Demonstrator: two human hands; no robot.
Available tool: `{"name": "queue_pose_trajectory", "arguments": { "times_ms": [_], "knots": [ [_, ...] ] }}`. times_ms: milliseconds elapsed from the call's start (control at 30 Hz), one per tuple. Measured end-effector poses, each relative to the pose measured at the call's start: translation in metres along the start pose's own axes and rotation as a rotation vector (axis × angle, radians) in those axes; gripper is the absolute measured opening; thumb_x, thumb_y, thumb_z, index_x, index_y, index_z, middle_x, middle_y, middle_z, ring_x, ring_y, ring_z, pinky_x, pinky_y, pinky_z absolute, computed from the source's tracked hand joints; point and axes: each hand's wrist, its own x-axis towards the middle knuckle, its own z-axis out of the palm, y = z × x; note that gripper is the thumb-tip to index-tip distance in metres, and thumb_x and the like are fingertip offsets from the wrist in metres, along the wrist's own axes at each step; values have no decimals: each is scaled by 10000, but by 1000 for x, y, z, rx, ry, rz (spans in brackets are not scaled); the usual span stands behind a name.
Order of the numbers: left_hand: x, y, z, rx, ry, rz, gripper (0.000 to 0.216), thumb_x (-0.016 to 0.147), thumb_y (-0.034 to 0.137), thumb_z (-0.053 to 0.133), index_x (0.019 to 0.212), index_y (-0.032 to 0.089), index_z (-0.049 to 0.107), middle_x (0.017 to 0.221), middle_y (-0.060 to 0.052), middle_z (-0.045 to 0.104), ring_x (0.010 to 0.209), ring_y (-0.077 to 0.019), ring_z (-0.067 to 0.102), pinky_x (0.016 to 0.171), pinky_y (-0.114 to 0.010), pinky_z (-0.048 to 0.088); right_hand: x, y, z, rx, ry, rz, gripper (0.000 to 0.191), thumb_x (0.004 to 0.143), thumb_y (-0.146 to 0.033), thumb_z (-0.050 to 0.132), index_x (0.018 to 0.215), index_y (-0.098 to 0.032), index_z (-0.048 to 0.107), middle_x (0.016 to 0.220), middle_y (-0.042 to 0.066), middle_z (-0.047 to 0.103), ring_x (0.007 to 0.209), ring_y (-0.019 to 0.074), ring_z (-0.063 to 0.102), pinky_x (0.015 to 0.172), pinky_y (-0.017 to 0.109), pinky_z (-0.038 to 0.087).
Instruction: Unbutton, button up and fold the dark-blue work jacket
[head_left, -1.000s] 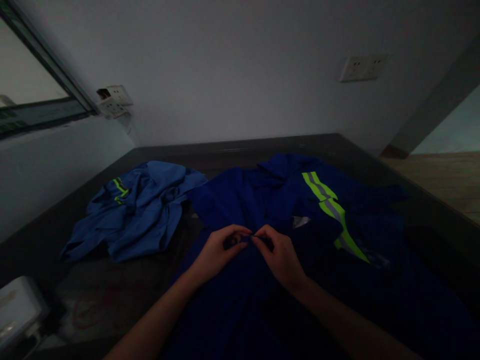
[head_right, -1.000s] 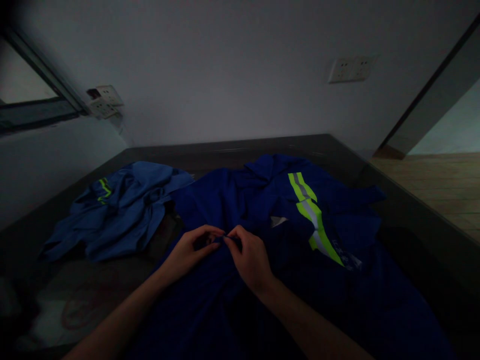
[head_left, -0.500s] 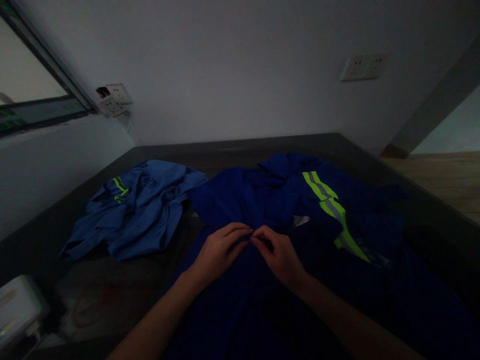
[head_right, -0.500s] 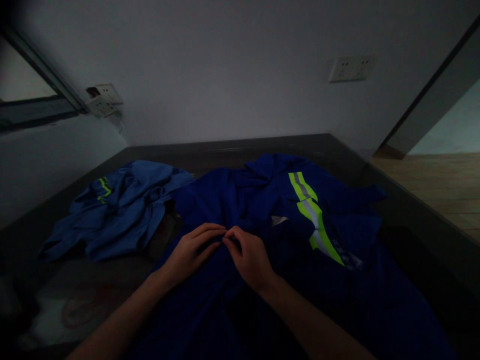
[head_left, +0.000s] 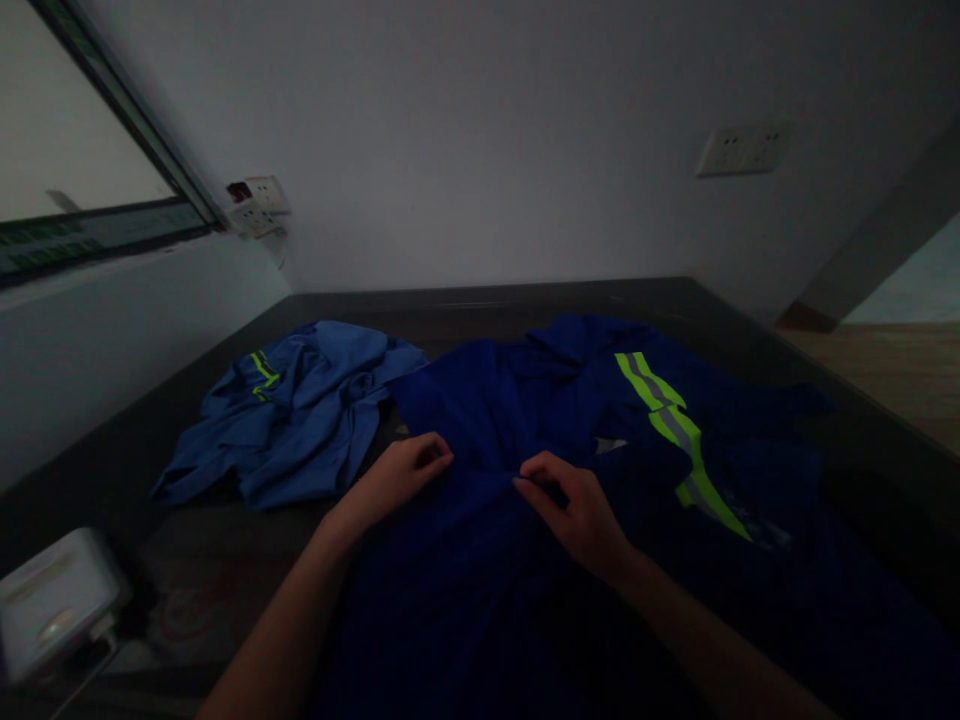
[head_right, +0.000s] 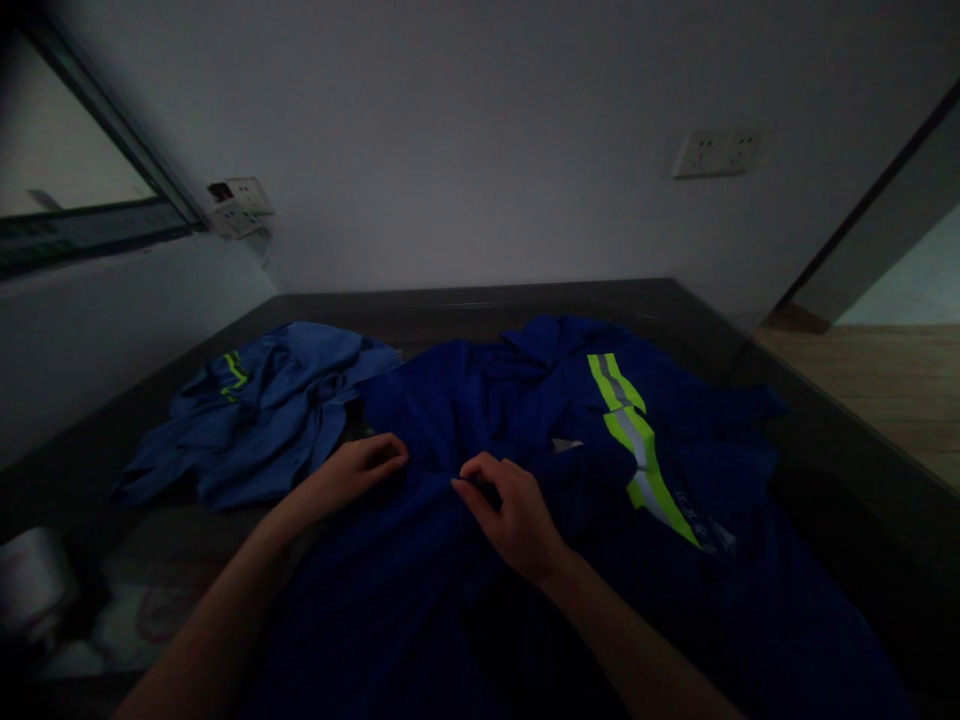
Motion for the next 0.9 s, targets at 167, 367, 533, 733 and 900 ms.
{"name": "queue_pose_trajectory", "arguments": {
  "times_ms": [167,367,533,733,900],
  "knots": [
    [-4,2,2,-266,-202,-88,257,847,415,544,960,186,561,753,-3,655,683,-146,615,633,-241,447,-3,-2,-1,16,11,-115,114,900,-286,486,849,-224,566,762,13,625,730,152,577,696,260,429],
    [0,13,12,-590,-75,-101,455,711,344,699,1068,206,452,723,51,561,597,-91,527,540,-189,383,6,-3,-4,-45,-94,-14,290,921,-297,405,663,-208,503,587,-28,540,579,121,507,605,252,372],
    [-4,33,13,-446,61,36,338,723,263,688,1022,183,554,751,26,555,693,-111,546,633,-219,426,13,-16,-2,39,-58,116,271,922,-403,447,810,-198,583,725,-2,631,662,131,577,614,237,394],
    [-8,43,28,-460,117,77,288,747,277,674,1003,176,591,709,25,548,650,-113,542,579,-213,420,13,-23,14,42,-109,191,156,799,-323,647,725,-193,605,607,-36,593,555,110,529,522,219,357],
    [-10,47,38,-336,268,189,185,796,192,623,979,185,595,867,-19,604,783,-140,575,704,-256,462,11,-13,13,165,-83,198,99,800,-263,625,756,-174,625,632,-27,601,595,120,549,553,217,397]
  ]
}}
